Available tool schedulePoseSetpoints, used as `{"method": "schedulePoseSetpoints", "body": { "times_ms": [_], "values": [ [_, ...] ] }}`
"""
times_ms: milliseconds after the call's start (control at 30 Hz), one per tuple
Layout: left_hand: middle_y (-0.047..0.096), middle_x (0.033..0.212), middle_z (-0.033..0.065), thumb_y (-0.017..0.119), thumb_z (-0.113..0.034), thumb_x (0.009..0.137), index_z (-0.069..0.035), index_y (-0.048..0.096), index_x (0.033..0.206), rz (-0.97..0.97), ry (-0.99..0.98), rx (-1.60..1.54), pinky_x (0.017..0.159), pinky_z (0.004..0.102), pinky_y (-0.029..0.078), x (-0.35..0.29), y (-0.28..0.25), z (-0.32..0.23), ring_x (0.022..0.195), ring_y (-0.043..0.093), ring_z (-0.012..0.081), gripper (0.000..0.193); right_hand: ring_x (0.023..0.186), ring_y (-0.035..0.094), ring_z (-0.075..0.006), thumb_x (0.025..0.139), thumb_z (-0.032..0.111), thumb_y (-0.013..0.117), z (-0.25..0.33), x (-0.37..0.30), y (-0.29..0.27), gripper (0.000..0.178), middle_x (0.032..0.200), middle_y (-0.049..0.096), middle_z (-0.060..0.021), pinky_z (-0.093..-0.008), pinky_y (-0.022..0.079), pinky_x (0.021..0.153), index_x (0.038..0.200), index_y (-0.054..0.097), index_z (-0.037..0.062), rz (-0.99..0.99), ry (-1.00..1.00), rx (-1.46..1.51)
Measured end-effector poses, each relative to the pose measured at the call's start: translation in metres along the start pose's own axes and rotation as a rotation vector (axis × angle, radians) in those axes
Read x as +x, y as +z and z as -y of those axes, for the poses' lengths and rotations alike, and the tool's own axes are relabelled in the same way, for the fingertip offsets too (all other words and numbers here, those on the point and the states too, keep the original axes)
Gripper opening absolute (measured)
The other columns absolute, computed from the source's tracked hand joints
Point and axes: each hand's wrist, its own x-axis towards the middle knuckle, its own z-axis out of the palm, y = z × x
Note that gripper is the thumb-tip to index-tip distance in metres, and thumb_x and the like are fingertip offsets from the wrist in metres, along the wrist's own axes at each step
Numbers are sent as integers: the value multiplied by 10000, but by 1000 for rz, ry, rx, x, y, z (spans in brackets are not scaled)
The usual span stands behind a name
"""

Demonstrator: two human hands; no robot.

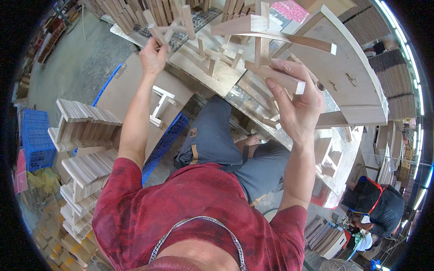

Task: Assembling small wooden H-shaped joints by interlocking components and stacking them.

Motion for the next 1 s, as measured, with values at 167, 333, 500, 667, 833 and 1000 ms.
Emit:
{"method": "schedulePoseSetpoints", "body": {
  "times_ms": [167, 333, 500, 667, 833, 1000],
  "values": [
    [720, 929, 242, 708, -121, 860, 26, 647, 996, 33, -32, 211, 781, 450, 556, -31, 16, 59, 880, 727, 389, 209, 1008, 653, -131, 900, 26, 769, 1, -2, 7, 279, 1092, 715, -75, -287, 503, 924, 1164, 685, -8, 67, 59, -13],
    [691, 936, 259, 691, -117, 875, 27, 626, 1021, 6, -114, 145, 792, 491, 531, -40, 26, 72, 888, 680, 447, 215, 1035, 650, -123, 920, 35, 755, -2, -5, 10, 291, 1110, 717, -67, -277, 503, 926, 1196, 673, -14, 97, 104, 15],
    [699, 1015, 242, 732, -137, 855, 22, 618, 1160, 46, -179, 190, 857, 474, 538, -30, 18, 67, 959, 684, 429, 362, 1077, 658, -135, 930, 31, 740, -3, 7, 26, 319, 1159, 720, -97, -299, 511, 947, 1227, 648, -40, 116, 164, 186],
    [606, 1307, 230, 772, -166, 848, 4, 584, 1303, -91, -93, 326, 960, 451, 518, -59, -7, 70, 1168, 608, 407, 521, 1054, 675, -136, 918, 39, 745, -11, 13, 39, 321, 1131, 741, -95, -306, 508, 955, 1222, 657, -11, 164, 121, 165],
    [697, 1142, 160, 752, -125, 883, 1, 620, 1257, -111, 47, 33, 884, 370, 553, -85, -18, -20, 1014, 690, 271, 416, 1023, 705, -149, 912, 77, 751, -11, 19, 35, 328, 1094, 762, -88, -319, 510, 963, 1224, 666, 24, 182, 130, 78],
    [725, 1062, 169, 793, -140, 846, 18, 632, 1243, 242, -23, -201, 855, 356, 562, -88, -5, -58, 938, 718, 270, 457, 1049, 725, -200, 917, 79, 737, -9, 27, 35, 331, 1119, 759, -108, -347, 528, 966, 1234, 659, 21, 158, 100, 63]
  ]
}}
